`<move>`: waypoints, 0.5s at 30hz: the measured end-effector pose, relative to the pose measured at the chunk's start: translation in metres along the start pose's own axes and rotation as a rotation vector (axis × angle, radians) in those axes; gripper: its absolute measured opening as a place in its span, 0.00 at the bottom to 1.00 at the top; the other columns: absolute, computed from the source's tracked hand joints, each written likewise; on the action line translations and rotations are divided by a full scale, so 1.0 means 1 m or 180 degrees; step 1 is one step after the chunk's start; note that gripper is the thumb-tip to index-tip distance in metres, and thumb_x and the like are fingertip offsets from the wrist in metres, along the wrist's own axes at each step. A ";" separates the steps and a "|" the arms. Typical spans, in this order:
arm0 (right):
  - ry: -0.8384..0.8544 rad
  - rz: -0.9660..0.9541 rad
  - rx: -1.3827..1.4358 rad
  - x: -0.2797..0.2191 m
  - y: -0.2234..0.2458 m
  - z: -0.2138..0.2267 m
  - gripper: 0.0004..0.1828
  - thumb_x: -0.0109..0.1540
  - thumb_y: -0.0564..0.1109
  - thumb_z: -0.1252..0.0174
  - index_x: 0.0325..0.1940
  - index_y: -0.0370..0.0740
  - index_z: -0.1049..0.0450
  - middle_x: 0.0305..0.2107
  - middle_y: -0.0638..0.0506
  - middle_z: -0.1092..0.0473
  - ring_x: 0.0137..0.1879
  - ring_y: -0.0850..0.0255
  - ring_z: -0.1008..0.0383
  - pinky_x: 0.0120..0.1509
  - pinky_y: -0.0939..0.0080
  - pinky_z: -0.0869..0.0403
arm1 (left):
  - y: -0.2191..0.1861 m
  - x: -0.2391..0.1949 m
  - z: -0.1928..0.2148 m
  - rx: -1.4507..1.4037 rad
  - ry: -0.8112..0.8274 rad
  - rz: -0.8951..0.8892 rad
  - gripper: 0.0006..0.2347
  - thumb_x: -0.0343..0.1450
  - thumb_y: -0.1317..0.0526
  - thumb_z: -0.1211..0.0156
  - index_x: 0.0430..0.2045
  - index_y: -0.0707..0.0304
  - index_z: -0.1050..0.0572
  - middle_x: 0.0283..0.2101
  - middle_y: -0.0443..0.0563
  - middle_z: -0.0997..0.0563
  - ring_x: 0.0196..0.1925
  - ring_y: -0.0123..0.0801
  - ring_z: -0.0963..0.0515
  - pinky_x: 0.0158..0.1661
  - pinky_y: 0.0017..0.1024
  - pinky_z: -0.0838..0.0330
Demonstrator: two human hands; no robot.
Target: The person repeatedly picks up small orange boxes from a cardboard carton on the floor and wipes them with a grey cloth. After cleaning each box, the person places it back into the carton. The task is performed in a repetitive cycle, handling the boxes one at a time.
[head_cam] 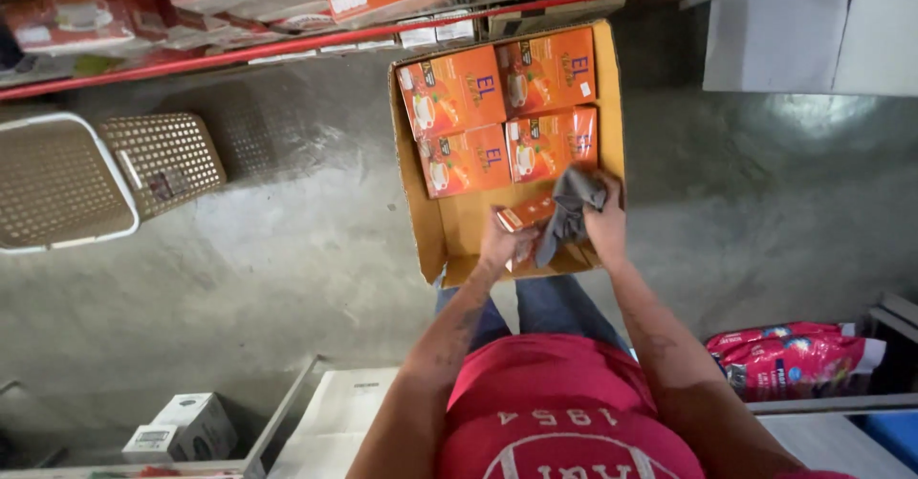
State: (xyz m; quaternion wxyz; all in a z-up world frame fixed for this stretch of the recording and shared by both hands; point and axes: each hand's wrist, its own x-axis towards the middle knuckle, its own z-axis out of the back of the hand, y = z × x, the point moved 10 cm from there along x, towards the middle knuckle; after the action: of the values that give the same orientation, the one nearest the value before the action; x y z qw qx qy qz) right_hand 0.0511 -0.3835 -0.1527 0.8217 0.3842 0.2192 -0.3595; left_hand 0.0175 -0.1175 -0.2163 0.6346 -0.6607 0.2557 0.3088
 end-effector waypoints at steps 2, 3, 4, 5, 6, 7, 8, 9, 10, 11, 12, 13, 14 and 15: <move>-0.0250 0.0158 0.0998 -0.033 0.070 0.044 0.30 0.65 0.33 0.45 0.70 0.50 0.39 0.61 0.32 0.35 0.61 0.36 0.29 0.64 0.39 0.31 | -0.064 -0.025 0.004 0.0374 0.0138 -0.0326 0.32 0.52 0.60 0.17 0.48 0.54 0.31 0.36 0.51 0.19 0.42 0.41 0.17 0.45 0.33 0.26; -0.0249 0.0192 0.1007 -0.019 0.070 0.045 0.30 0.65 0.33 0.45 0.70 0.50 0.39 0.61 0.32 0.35 0.61 0.36 0.29 0.64 0.39 0.31 | -0.090 -0.032 0.005 0.0366 0.0126 -0.0357 0.32 0.52 0.60 0.17 0.48 0.54 0.31 0.36 0.51 0.19 0.42 0.41 0.17 0.45 0.33 0.26; -0.0542 0.0149 0.1623 -0.006 0.065 0.054 0.26 0.61 0.38 0.37 0.62 0.46 0.35 0.53 0.39 0.32 0.56 0.47 0.29 0.63 0.47 0.31 | -0.119 -0.041 0.009 0.0574 0.0054 -0.0500 0.33 0.53 0.56 0.18 0.50 0.52 0.31 0.42 0.56 0.19 0.49 0.50 0.19 0.50 0.40 0.27; -0.0830 0.0100 0.2247 0.004 0.057 0.060 0.24 0.58 0.43 0.29 0.54 0.42 0.30 0.45 0.46 0.30 0.51 0.58 0.29 0.61 0.55 0.31 | -0.148 -0.050 0.013 0.0788 -0.0020 -0.0641 0.34 0.54 0.52 0.18 0.53 0.49 0.31 0.48 0.62 0.19 0.55 0.58 0.21 0.54 0.47 0.28; -0.0823 0.0128 0.2265 -0.005 0.077 0.063 0.24 0.58 0.43 0.29 0.54 0.42 0.30 0.45 0.46 0.30 0.51 0.58 0.29 0.61 0.55 0.31 | -0.159 -0.054 0.011 0.0787 -0.0034 -0.0672 0.34 0.54 0.52 0.18 0.53 0.49 0.31 0.48 0.62 0.19 0.55 0.58 0.21 0.54 0.47 0.28; -0.0775 0.0250 0.2162 -0.010 0.104 0.065 0.26 0.55 0.45 0.25 0.52 0.43 0.29 0.44 0.46 0.28 0.49 0.57 0.27 0.59 0.54 0.29 | -0.189 -0.057 0.013 0.0901 -0.0196 -0.1198 0.32 0.54 0.58 0.19 0.52 0.49 0.29 0.46 0.59 0.20 0.54 0.55 0.20 0.55 0.43 0.28; -0.0729 0.0372 0.2059 -0.017 0.132 0.067 0.28 0.52 0.48 0.21 0.51 0.45 0.27 0.44 0.47 0.27 0.48 0.56 0.26 0.57 0.53 0.27 | -0.218 -0.063 0.014 0.1009 -0.0359 -0.1724 0.31 0.53 0.64 0.20 0.51 0.48 0.27 0.45 0.56 0.20 0.53 0.51 0.20 0.55 0.39 0.28; -0.0749 0.0415 0.2107 -0.056 0.164 0.066 0.28 0.52 0.48 0.21 0.51 0.45 0.27 0.44 0.47 0.27 0.48 0.56 0.26 0.57 0.53 0.27 | -0.239 -0.072 0.014 0.1020 -0.0355 -0.1791 0.31 0.53 0.64 0.20 0.51 0.48 0.27 0.45 0.56 0.20 0.53 0.51 0.20 0.55 0.39 0.28; 0.0023 0.1673 0.2281 -0.104 0.236 0.055 0.25 0.53 0.44 0.28 0.52 0.39 0.26 0.50 0.43 0.28 0.58 0.52 0.29 0.65 0.51 0.34 | -0.264 -0.086 0.014 0.1123 -0.0421 -0.2055 0.29 0.53 0.65 0.22 0.50 0.53 0.27 0.44 0.60 0.20 0.53 0.55 0.20 0.55 0.43 0.29; 0.0808 0.2916 0.2360 -0.174 0.296 0.045 0.23 0.54 0.40 0.34 0.53 0.33 0.25 0.55 0.39 0.29 0.68 0.48 0.33 0.74 0.49 0.41 | -0.285 -0.103 0.016 0.1229 -0.0485 -0.2298 0.27 0.53 0.67 0.24 0.48 0.59 0.26 0.43 0.64 0.20 0.52 0.59 0.21 0.55 0.46 0.29; 0.0782 0.2950 0.2385 -0.179 0.308 0.049 0.23 0.54 0.40 0.34 0.53 0.33 0.25 0.55 0.39 0.29 0.68 0.48 0.33 0.74 0.49 0.41 | -0.298 -0.114 0.018 0.1245 -0.0478 -0.2343 0.27 0.53 0.67 0.24 0.48 0.59 0.26 0.43 0.64 0.20 0.52 0.59 0.21 0.55 0.46 0.29; -0.0002 0.3517 0.1491 -0.196 0.327 0.063 0.16 0.57 0.41 0.36 0.48 0.32 0.23 0.56 0.35 0.30 0.65 0.42 0.33 0.71 0.43 0.40 | -0.318 -0.132 0.020 0.1382 -0.0588 -0.2686 0.25 0.53 0.69 0.27 0.45 0.67 0.25 0.42 0.70 0.20 0.50 0.66 0.21 0.55 0.51 0.29; -0.0803 0.3987 0.0553 -0.217 0.344 0.070 0.11 0.60 0.42 0.38 0.43 0.31 0.21 0.56 0.32 0.31 0.62 0.35 0.32 0.68 0.38 0.40 | -0.335 -0.150 0.022 0.1516 -0.0703 -0.3029 0.22 0.53 0.71 0.29 0.42 0.76 0.24 0.41 0.75 0.20 0.49 0.72 0.22 0.54 0.57 0.30; -0.0810 0.4005 0.0573 -0.172 0.326 0.054 0.11 0.60 0.42 0.38 0.43 0.31 0.21 0.56 0.32 0.31 0.62 0.35 0.32 0.68 0.38 0.40 | -0.335 -0.155 0.030 0.1526 -0.0716 -0.3050 0.22 0.53 0.71 0.29 0.42 0.76 0.24 0.41 0.75 0.20 0.49 0.72 0.22 0.54 0.57 0.30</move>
State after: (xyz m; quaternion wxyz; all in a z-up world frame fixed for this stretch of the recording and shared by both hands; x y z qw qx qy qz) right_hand 0.1919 -0.2078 0.1446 0.8595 0.4610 -0.1778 0.1310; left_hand 0.1542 -0.0744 0.1251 0.8605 -0.5030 -0.0801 -0.0130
